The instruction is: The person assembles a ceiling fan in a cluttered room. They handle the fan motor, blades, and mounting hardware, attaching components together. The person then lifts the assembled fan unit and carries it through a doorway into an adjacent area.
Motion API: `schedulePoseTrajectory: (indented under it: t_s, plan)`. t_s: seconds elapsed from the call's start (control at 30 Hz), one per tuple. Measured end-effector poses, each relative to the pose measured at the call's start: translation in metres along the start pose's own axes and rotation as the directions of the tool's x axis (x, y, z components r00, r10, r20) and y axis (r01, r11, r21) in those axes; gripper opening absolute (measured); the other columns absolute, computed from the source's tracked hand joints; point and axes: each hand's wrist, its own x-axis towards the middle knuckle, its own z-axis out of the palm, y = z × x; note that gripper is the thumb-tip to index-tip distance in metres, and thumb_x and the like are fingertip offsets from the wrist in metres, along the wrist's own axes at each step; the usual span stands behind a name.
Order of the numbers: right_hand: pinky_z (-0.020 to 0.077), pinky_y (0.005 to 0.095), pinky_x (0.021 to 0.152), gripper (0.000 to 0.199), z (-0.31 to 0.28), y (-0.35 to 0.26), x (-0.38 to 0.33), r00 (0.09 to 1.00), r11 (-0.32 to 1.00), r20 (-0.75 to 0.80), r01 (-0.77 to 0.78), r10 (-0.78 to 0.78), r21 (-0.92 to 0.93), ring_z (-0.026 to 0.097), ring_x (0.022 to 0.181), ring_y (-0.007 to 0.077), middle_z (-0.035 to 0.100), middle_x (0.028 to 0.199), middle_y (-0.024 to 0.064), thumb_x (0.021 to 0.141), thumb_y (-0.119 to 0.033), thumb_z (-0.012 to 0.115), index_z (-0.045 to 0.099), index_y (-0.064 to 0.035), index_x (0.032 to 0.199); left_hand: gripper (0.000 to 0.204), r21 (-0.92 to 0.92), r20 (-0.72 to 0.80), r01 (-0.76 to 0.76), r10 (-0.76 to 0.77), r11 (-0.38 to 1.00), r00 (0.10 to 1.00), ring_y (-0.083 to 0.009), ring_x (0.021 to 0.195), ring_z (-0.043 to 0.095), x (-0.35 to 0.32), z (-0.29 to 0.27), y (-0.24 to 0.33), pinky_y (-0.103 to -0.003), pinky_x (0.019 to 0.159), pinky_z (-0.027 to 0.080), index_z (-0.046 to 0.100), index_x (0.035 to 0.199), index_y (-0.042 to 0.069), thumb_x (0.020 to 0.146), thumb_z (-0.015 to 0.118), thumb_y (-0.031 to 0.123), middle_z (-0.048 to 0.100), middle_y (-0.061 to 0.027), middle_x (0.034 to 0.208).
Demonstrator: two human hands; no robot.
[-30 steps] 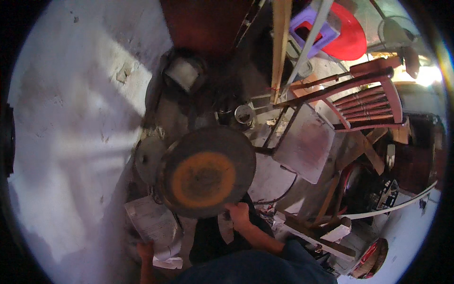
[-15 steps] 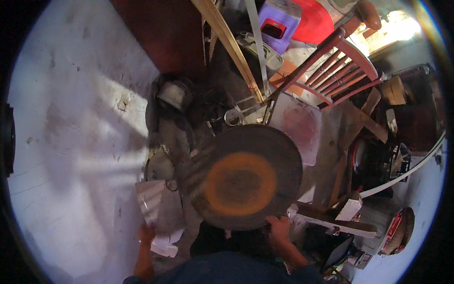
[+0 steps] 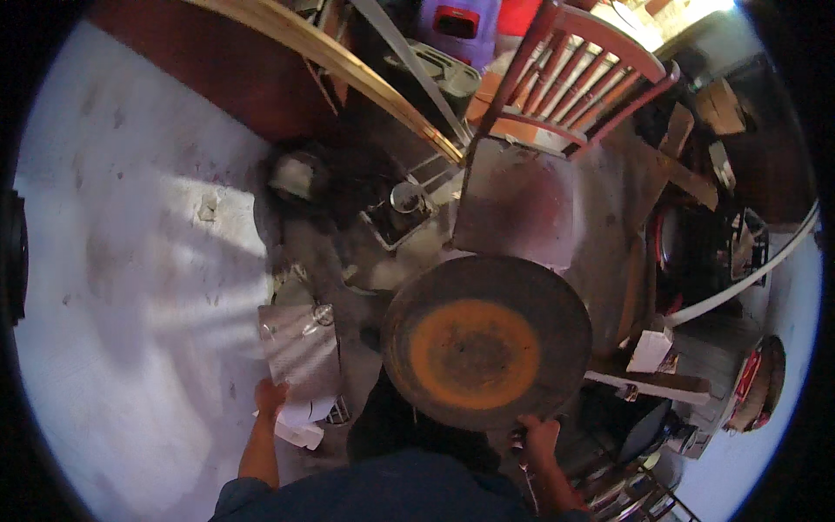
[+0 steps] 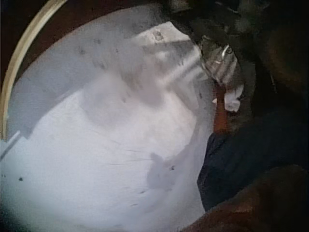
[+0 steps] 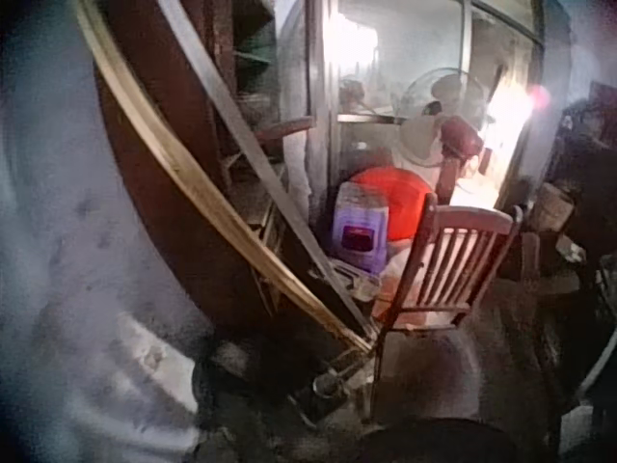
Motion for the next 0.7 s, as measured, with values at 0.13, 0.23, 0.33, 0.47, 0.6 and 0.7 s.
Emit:
schedulePoseTrajectory:
  t_s: [0.13, 0.23, 0.33, 0.47, 0.6, 0.7]
  plan:
    - [0.0479, 0.0395, 0.039, 0.013, -0.041, 0.027, 0.027, 0.997, 0.998, 0.074, -0.038, 0.034, 0.057, 0.057, 0.048, 0.0262, 0.056, 0.066, 0.0121, 0.077, -0.006, 0.063, 0.054, 0.0015, 0.082, 0.043, 0.119, 0.044, -0.078, 0.074, 0.99, 0.996, -0.0432, 0.093, 0.064, 0.012, -0.008, 0.011, -0.05, 0.082, 0.05, 0.068, 0.092, -0.003, 0.077, 0.069, 0.037, 0.067, -0.0255, 0.097]
    - [0.0485, 0.0411, 0.04, 0.012, -0.06, 0.054, 0.049, 0.997, 0.99, 0.053, -0.068, 0.062, 0.124, 0.057, 0.049, 0.027, 0.055, 0.064, 0.0124, 0.078, -0.005, 0.064, 0.054, 0.0017, 0.08, 0.048, 0.081, 0.029, -0.128, 0.126, 0.988, 0.992, -0.0418, 0.098, 0.062, 0.03, -0.007, 0.021, -0.05, 0.086, 0.049, 0.067, 0.098, -0.001, 0.08, 0.067, 0.043, 0.067, -0.0237, 0.101]
    - [0.0483, 0.042, 0.042, 0.012, -0.055, 0.051, 0.031, 0.987, 0.972, 0.02, -0.162, 0.161, 0.172, 0.057, 0.05, 0.0278, 0.055, 0.065, 0.0131, 0.078, -0.007, 0.064, 0.054, 0.0011, 0.081, 0.045, 0.153, -0.027, -0.198, 0.204, 0.968, 0.979, -0.0415, 0.099, 0.062, 0.032, -0.015, 0.034, -0.049, 0.088, 0.048, 0.066, 0.099, 0.0, 0.08, 0.067, 0.041, 0.066, -0.023, 0.102]
    - [0.0465, 0.0415, 0.043, 0.013, -0.064, 0.102, 0.063, 0.981, 0.955, -0.035, -0.179, 0.193, 0.236, 0.056, 0.051, 0.0272, 0.056, 0.065, 0.0128, 0.079, -0.011, 0.063, 0.055, -0.0017, 0.084, 0.043, 0.086, 0.001, -0.279, 0.28, 0.957, 0.96, -0.0421, 0.097, 0.062, 0.033, -0.034, 0.055, -0.049, 0.087, 0.049, 0.067, 0.099, 0.001, 0.079, 0.068, 0.039, 0.067, -0.0227, 0.1]
    - [0.0429, 0.0384, 0.041, 0.013, -0.046, 0.087, 0.054, 0.954, 0.916, -0.109, -0.232, 0.28, 0.328, 0.054, 0.05, 0.0266, 0.056, 0.068, 0.0134, 0.081, -0.008, 0.06, 0.057, 0.0039, 0.079, 0.042, 0.068, -0.054, -0.342, 0.345, 0.937, 0.937, -0.0433, 0.094, 0.062, 0.017, -0.068, 0.075, -0.051, 0.084, 0.05, 0.069, 0.098, 0.001, 0.079, 0.068, 0.039, 0.067, -0.0229, 0.096]
    - [0.0388, 0.0355, 0.04, 0.014, -0.051, 0.107, 0.072, 0.973, 0.916, -0.018, -0.212, 0.232, 0.34, 0.052, 0.048, 0.0252, 0.055, 0.065, 0.0122, 0.081, -0.01, 0.06, 0.059, 0.0025, 0.076, 0.042, 0.194, -0.056, -0.303, 0.319, 0.933, 0.946, -0.0437, 0.092, 0.063, 0.021, -0.068, 0.066, -0.052, 0.082, 0.05, 0.07, 0.098, 0.001, 0.079, 0.067, 0.039, 0.068, -0.0231, 0.094]
